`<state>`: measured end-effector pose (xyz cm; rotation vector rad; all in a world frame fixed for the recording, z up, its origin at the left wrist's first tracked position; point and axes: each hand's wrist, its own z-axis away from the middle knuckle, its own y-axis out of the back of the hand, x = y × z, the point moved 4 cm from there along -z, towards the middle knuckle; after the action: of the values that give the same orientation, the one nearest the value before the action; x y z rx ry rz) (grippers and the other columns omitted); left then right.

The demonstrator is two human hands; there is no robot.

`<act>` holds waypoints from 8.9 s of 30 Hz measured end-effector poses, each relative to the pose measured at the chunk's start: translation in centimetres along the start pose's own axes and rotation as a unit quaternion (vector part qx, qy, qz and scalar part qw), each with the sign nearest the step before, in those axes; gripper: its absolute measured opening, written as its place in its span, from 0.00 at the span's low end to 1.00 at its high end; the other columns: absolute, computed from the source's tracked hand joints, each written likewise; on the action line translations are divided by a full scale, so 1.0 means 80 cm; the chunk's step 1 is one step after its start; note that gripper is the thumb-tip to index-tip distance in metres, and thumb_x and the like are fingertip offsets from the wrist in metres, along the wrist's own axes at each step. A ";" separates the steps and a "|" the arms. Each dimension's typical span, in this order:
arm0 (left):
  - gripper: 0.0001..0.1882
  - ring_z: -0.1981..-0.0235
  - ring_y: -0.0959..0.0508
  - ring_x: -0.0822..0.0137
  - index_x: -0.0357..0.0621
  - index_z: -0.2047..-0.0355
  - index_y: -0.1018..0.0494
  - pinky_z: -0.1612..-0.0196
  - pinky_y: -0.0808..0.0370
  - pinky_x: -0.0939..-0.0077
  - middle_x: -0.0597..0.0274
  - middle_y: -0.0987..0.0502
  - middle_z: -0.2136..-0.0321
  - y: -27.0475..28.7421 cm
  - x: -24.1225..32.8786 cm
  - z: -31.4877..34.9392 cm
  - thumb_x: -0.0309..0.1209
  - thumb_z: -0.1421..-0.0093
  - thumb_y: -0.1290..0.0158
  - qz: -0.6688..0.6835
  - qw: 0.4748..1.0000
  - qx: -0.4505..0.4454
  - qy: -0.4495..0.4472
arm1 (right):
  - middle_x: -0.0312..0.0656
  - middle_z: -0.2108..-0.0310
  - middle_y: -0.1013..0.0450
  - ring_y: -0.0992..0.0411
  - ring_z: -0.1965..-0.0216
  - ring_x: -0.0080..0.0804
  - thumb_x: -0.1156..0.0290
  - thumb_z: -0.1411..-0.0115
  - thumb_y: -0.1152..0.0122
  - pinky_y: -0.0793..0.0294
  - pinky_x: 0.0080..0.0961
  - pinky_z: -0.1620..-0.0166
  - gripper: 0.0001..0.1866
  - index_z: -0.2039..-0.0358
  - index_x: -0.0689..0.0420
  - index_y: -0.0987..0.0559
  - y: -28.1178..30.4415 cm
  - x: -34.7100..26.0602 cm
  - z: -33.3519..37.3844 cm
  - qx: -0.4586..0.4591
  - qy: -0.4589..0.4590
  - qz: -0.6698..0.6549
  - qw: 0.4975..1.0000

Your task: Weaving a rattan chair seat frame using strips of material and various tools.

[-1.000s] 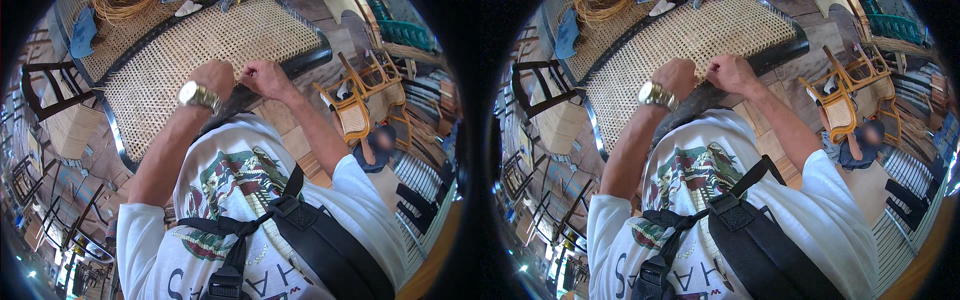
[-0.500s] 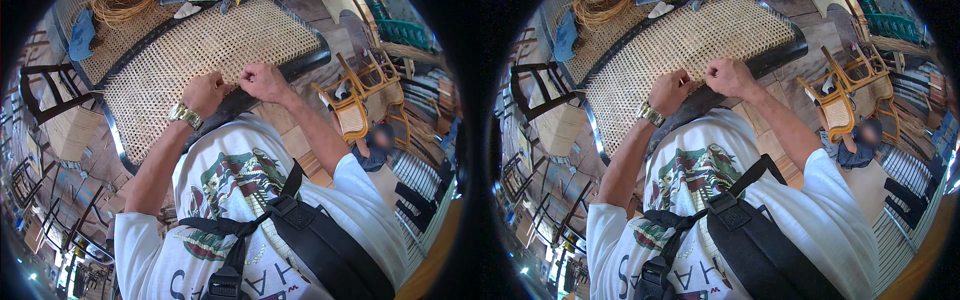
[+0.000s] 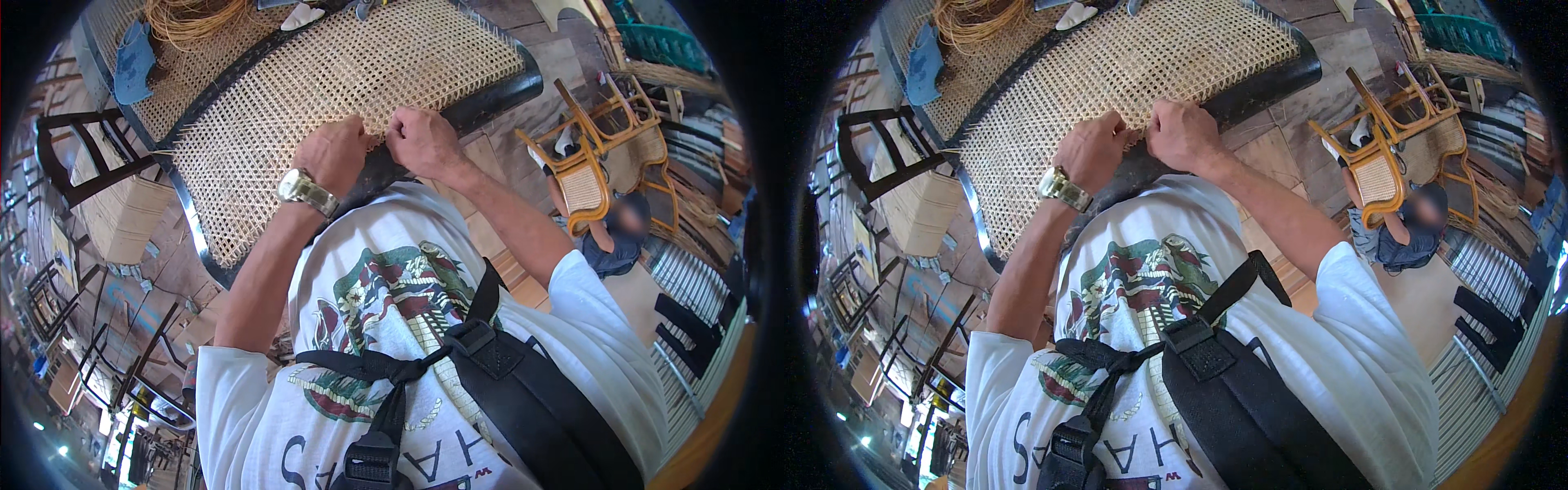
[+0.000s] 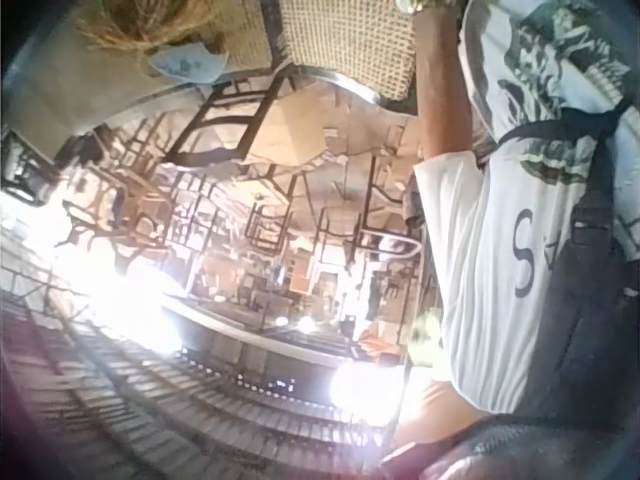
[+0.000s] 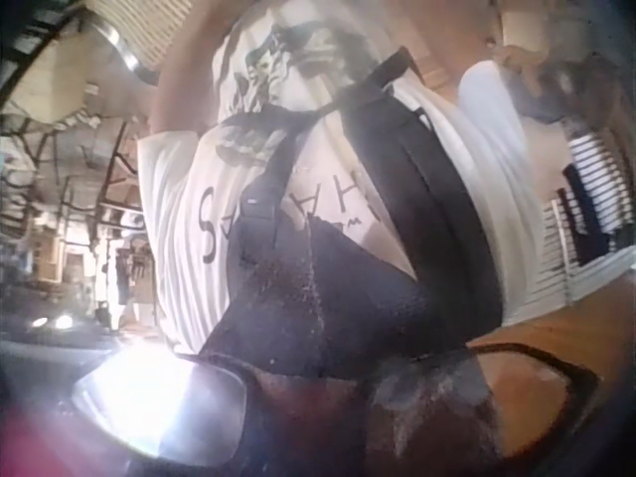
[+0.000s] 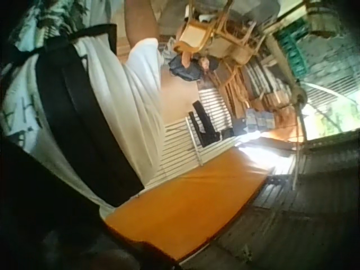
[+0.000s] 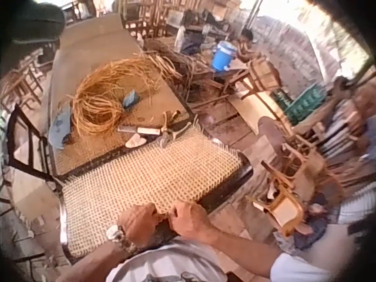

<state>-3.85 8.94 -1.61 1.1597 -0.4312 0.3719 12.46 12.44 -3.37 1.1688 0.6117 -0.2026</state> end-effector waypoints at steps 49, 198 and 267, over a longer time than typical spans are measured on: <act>0.14 0.66 0.18 0.48 0.43 0.67 0.21 0.63 0.23 0.53 0.50 0.18 0.70 0.020 0.026 -0.033 0.42 0.37 0.43 -0.118 0.988 -0.096 -0.026 | 0.47 0.69 0.22 0.22 0.63 0.48 0.67 0.43 0.42 0.23 0.43 0.60 0.06 0.69 0.55 0.21 0.017 0.005 -0.026 -0.094 0.116 0.003 0.989; 0.11 0.68 0.18 0.49 0.41 0.65 0.21 0.64 0.24 0.56 0.51 0.18 0.70 -0.006 0.013 0.027 0.36 0.38 0.43 0.037 0.993 0.074 0.085 | 0.49 0.68 0.26 0.25 0.63 0.51 0.68 0.38 0.44 0.25 0.44 0.58 0.07 0.68 0.59 0.25 0.007 -0.002 -0.028 -0.111 0.221 0.048 0.968; 0.18 0.74 0.16 0.61 0.44 0.73 0.17 0.65 0.22 0.61 0.59 0.18 0.81 0.009 -0.006 -0.072 0.46 0.38 0.42 -0.006 0.952 -0.299 0.062 | 0.44 0.72 0.21 0.22 0.67 0.44 0.68 0.47 0.35 0.25 0.41 0.62 0.06 0.70 0.56 0.21 0.018 -0.003 -0.051 -0.186 0.142 -0.007 0.972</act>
<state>-3.84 14.54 -3.19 0.5431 -0.3895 0.2740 11.55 16.63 -3.14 0.8347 0.8694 0.0707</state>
